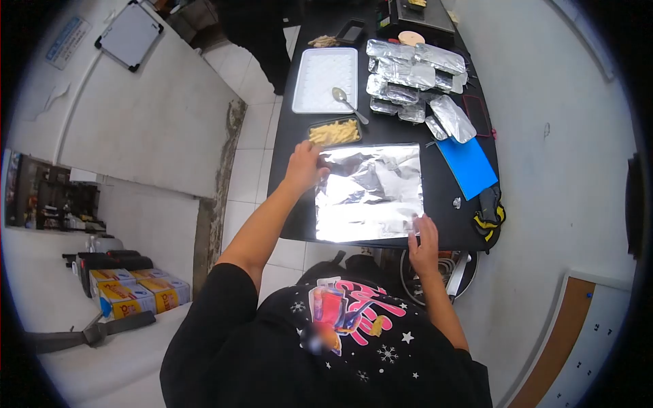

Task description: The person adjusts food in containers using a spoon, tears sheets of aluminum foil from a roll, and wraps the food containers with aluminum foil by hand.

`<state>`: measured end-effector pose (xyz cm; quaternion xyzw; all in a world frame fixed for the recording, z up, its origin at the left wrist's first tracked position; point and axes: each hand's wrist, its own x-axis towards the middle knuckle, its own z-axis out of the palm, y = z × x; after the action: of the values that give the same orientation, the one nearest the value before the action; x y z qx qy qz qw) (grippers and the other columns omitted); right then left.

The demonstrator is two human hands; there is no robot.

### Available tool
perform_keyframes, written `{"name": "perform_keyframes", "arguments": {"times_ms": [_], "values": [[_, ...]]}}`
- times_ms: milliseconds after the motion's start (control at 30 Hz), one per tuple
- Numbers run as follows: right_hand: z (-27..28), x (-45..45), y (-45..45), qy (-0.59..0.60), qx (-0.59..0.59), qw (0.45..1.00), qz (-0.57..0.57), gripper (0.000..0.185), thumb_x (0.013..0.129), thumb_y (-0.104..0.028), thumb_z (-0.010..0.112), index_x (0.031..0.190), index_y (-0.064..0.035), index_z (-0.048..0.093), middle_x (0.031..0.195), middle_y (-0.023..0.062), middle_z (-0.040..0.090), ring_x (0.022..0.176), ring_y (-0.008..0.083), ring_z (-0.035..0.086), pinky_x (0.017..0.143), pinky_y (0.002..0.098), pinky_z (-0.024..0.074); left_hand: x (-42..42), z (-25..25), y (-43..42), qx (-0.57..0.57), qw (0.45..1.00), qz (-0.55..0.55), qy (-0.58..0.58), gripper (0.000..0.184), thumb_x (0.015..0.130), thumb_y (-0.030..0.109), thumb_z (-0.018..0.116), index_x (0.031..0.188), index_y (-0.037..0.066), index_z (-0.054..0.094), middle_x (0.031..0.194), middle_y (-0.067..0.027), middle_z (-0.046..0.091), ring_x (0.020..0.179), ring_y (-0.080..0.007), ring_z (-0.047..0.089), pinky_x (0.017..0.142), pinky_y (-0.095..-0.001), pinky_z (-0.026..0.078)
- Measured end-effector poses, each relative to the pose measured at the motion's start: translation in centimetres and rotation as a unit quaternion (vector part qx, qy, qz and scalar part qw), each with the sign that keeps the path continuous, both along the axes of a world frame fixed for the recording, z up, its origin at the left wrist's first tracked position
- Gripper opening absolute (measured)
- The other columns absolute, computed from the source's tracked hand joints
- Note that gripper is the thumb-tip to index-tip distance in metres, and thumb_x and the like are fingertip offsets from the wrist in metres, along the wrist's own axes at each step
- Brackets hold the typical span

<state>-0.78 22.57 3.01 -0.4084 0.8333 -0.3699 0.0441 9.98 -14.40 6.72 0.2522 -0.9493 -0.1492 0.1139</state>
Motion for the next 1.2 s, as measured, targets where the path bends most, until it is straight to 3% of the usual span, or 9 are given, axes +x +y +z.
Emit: {"name": "perform_keyframes", "arguments": {"times_ms": [167, 300, 467, 567, 667, 867, 967, 1133, 1200], "values": [[1.2, 0.6, -3.6, -0.05, -0.063, 0.996, -0.024, 0.031, 0.085, -0.004, 0.058, 0.116, -0.0008, 0.059, 0.113, 0.0163, 0.061, 0.105, 0.0303, 0.059, 0.088, 0.0365, 0.0478, -2.0, -2.3, -1.3, -0.057, 0.997, -0.024, -0.044, 0.029, 0.072, 0.019, 0.071, 0.096, 0.007, 0.062, 0.1, -0.0138, 0.055, 0.1, -0.0322, 0.053, 0.08, -0.0433, 0.047], [1.3, 2.2, -4.8, -0.124, -0.091, 0.985, -0.075, 0.029, 0.086, -0.007, 0.06, 0.114, 0.0006, 0.06, 0.108, 0.0167, 0.064, 0.097, 0.0282, 0.063, 0.078, 0.0327, 0.0512, -1.8, -3.2, -1.9, -0.054, 0.996, -0.043, -0.049, 0.02, 0.077, 0.019, 0.065, 0.092, 0.006, 0.064, 0.096, -0.0136, 0.058, 0.098, -0.0319, 0.055, 0.079, -0.0435, 0.047], [0.1, 4.4, -6.3, -0.339, -0.185, 0.901, -0.199, 0.028, 0.09, -0.009, 0.056, 0.115, 0.0027, 0.058, 0.093, 0.0105, 0.066, 0.081, 0.0142, 0.063, 0.067, 0.0258, 0.0502, -1.2, -0.1, -0.6, 0.091, 0.989, -0.081, -0.087, 0.02, 0.074, 0.015, 0.064, 0.092, 0.004, 0.064, 0.096, -0.0131, 0.06, 0.098, -0.0312, 0.056, 0.081, -0.0433, 0.046], [0.5, 5.1, -7.9, -0.458, -0.256, 0.819, -0.232, 0.028, 0.09, -0.008, 0.054, 0.116, 0.0021, 0.056, 0.091, 0.0087, 0.065, 0.074, 0.0102, 0.06, 0.061, 0.0208, 0.0461, -0.9, -0.1, -0.9, -0.022, 0.993, -0.107, 0.049, 0.024, 0.074, 0.016, 0.065, 0.096, 0.004, 0.062, 0.095, -0.0147, 0.062, 0.098, -0.0323, 0.058, 0.08, -0.0445, 0.047], [2.2, 6.8, -8.6, -0.453, -0.243, 0.82, -0.252, 0.026, 0.094, -0.008, 0.05, 0.118, 0.0019, 0.054, 0.094, 0.0094, 0.065, 0.076, 0.012, 0.062, 0.065, 0.0211, 0.0489, -1.7, -1.8, -2.1, -0.068, 0.989, -0.115, 0.055, 0.011, 0.074, 0.012, 0.065, 0.083, 0.005, 0.063, 0.08, -0.0153, 0.063, 0.085, -0.0346, 0.06, 0.075, -0.0434, 0.05], [1.0, 12.1, -5.9, -0.449, -0.273, 0.801, -0.288, 0.024, 0.093, -0.01, 0.054, 0.113, 0.0005, 0.058, 0.088, 0.0059, 0.065, 0.073, 0.0109, 0.06, 0.064, 0.0218, 0.0488, -3.3, -2.9, -3.1, 0.027, 0.99, -0.095, -0.1, 0.02, 0.071, 0.021, 0.071, 0.082, 0.005, 0.065, 0.09, -0.0202, 0.064, 0.093, -0.0349, 0.06, 0.079, -0.0448, 0.049], [0.7, 13.7, -4.0, -0.488, -0.289, 0.76, -0.317, 0.026, 0.093, -0.015, 0.056, 0.115, -0.0015, 0.057, 0.092, 0.0066, 0.064, 0.076, 0.0123, 0.061, 0.063, 0.0246, 0.0503, -1.7, -0.5, -1.7, 0.065, 0.989, -0.129, -0.03, 0.01, 0.072, 0.016, 0.064, 0.074, 0.006, 0.063, 0.086, -0.0179, 0.064, 0.086, -0.0357, 0.061, 0.077, -0.0445, 0.049], [2.9, 13.5, -2.6, -0.535, -0.343, 0.7, -0.326, 0.049, 0.092, -0.028, 0.059, 0.132, -0.0057, 0.043, 0.113, 0.0112, 0.058, 0.093, 0.0195, 0.06, 0.069, 0.0348, 0.052, 5.0, 5.9, 5.9, 0.229, 0.894, -0.38, 0.059, 0.006, 0.07, 0.003, 0.063, 0.071, 0.005, 0.058, 0.088, -0.0126, 0.065, 0.087, -0.0309, 0.061, 0.078, -0.0388, 0.048], [4.8, 12.9, -2.2, -0.545, -0.369, 0.682, -0.318, 0.059, 0.091, -0.034, 0.059, 0.138, -0.0068, 0.036, 0.12, 0.0133, 0.054, 0.098, 0.0228, 0.058, 0.073, 0.0399, 0.0518, 8.1, 5.7, 9.2, 0.23, 0.853, -0.461, 0.087, 0.016, 0.067, -0.001, 0.064, 0.082, 0.006, 0.061, 0.099, -0.0131, 0.062, 0.094, -0.0316, 0.06, 0.079, -0.0379, 0.047]]}}
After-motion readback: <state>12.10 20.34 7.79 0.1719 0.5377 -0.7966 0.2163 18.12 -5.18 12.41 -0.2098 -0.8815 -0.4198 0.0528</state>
